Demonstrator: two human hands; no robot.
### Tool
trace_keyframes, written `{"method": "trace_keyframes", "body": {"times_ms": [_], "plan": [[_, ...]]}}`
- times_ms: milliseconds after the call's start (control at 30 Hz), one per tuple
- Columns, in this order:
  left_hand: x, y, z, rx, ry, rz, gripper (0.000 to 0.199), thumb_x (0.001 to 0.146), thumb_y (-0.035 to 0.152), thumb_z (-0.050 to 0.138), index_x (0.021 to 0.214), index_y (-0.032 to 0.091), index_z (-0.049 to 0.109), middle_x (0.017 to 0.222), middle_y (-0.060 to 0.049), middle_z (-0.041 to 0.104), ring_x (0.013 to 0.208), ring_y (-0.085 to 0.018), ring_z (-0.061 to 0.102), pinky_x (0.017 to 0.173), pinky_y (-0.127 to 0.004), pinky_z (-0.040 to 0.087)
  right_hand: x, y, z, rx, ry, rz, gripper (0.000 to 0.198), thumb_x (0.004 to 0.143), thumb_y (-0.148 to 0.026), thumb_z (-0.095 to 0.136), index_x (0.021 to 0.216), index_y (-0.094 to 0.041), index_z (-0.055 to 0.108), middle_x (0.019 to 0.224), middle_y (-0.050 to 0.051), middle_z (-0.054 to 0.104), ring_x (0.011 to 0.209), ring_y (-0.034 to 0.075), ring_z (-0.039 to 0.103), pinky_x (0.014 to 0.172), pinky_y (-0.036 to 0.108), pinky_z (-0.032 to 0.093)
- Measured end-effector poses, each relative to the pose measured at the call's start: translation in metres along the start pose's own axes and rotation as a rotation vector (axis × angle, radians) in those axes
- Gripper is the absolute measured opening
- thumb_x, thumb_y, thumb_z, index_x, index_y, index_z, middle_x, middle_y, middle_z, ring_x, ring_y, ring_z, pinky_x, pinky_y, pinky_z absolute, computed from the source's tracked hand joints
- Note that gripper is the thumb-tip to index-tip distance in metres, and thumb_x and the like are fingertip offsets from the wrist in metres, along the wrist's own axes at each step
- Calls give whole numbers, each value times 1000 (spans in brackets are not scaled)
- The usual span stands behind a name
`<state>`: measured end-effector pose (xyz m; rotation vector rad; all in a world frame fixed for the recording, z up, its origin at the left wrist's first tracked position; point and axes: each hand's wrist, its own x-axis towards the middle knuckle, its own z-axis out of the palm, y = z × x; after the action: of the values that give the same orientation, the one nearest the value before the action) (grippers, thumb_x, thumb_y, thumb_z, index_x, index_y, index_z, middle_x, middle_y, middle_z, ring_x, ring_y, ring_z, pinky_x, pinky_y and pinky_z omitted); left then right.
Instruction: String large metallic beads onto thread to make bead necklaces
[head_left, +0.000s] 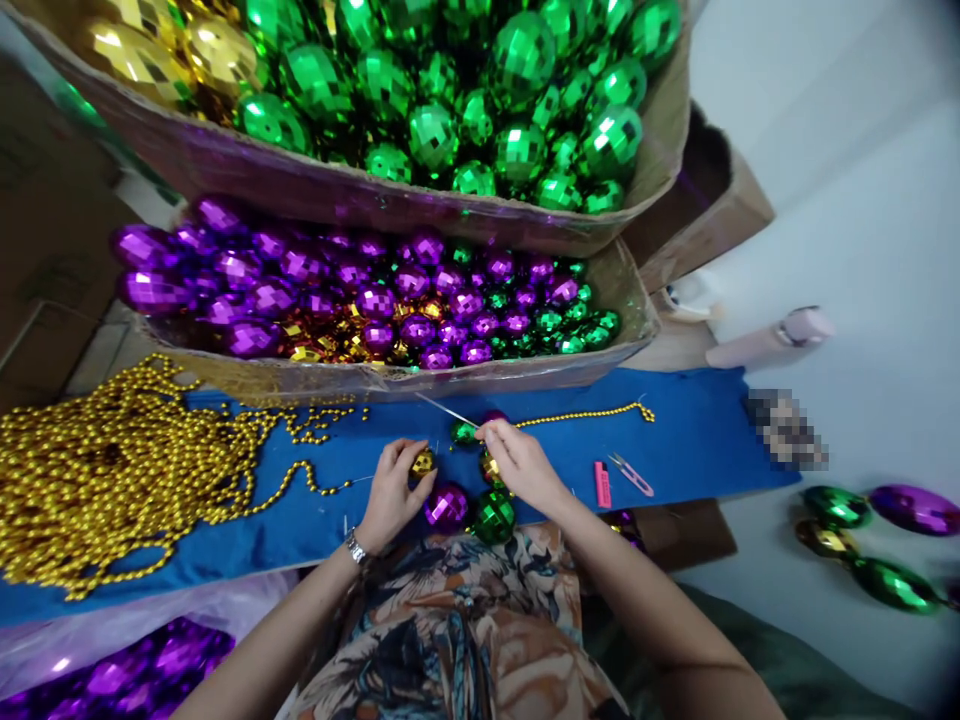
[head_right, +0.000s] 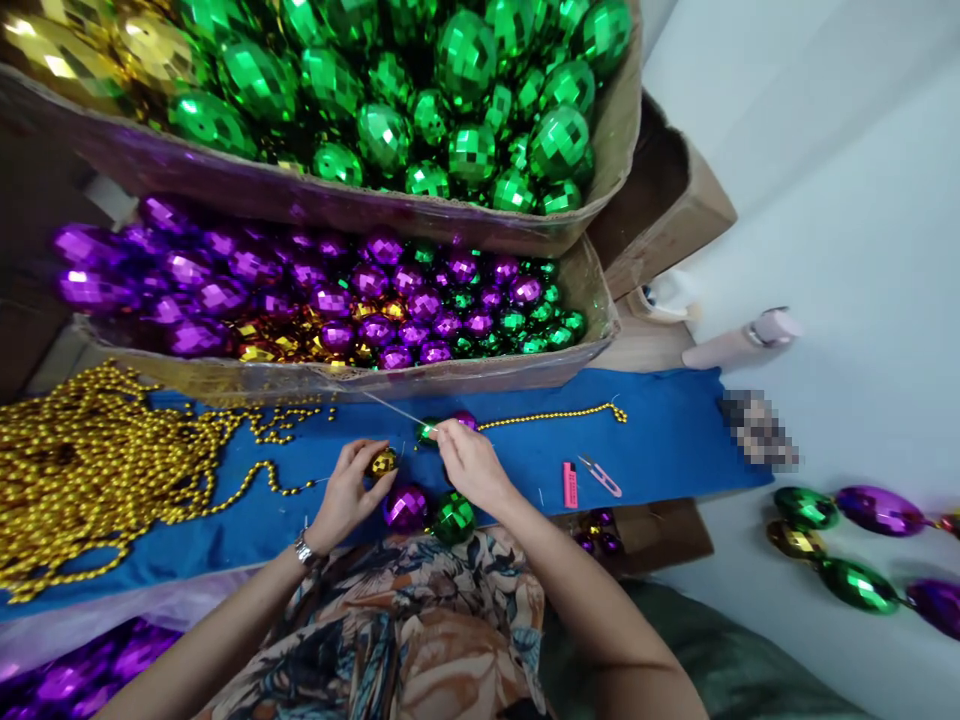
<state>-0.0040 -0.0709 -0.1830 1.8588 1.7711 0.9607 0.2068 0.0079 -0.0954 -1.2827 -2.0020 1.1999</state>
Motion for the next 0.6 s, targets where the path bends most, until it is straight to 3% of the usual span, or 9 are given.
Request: {"method": "trace_keyframes", "body": {"times_ms": [133, 300, 367, 500, 600], "plan": [[8, -17, -3, 104, 0, -2, 39, 84, 30, 57, 122, 19, 54, 111, -11, 52, 104, -26, 55, 90, -42, 49, -19, -12, -55, 50, 137, 34, 28, 97, -42, 41, 95, -22, 61, 66, -2, 54, 60, 12, 51, 58, 24, 37], [11, -35, -6, 258, 0, 80, 38, 82, 25, 56, 120, 18, 56, 113, -14, 53, 103, -30, 54, 88, -45, 49, -46, -17, -134, 385, 589, -32, 20, 90, -40, 57, 90, -21, 61, 55, -6, 38, 48, 8, 37, 47, 21, 29], [11, -39, -9, 328, -20, 96, 38, 83, 24, 55, 120, 18, 57, 115, -16, 53, 102, -30, 54, 85, -44, 51, -56, -22, -155, 463, 697, -79, 17, 86, -37, 63, 87, -20, 62, 54, -7, 32, 46, 7, 31, 45, 20, 28], [16, -29, -16, 418, -7, 150, 43, 85, 31, 56, 126, 17, 53, 122, -19, 52, 107, -35, 53, 82, -47, 52, -75, -38, -163, 466, 702, -94, 18, 85, -39, 65, 86, -21, 63, 54, -7, 31, 46, 7, 29, 44, 20, 29], [25, 4, -14, 354, 106, 282, 51, 86, 33, 58, 132, 18, 46, 130, -20, 49, 120, -37, 47, 94, -53, 46, -78, -49, -148, 389, 647, -50, 24, 86, -45, 62, 87, -20, 64, 55, -5, 37, 48, 7, 37, 46, 21, 32]]}}
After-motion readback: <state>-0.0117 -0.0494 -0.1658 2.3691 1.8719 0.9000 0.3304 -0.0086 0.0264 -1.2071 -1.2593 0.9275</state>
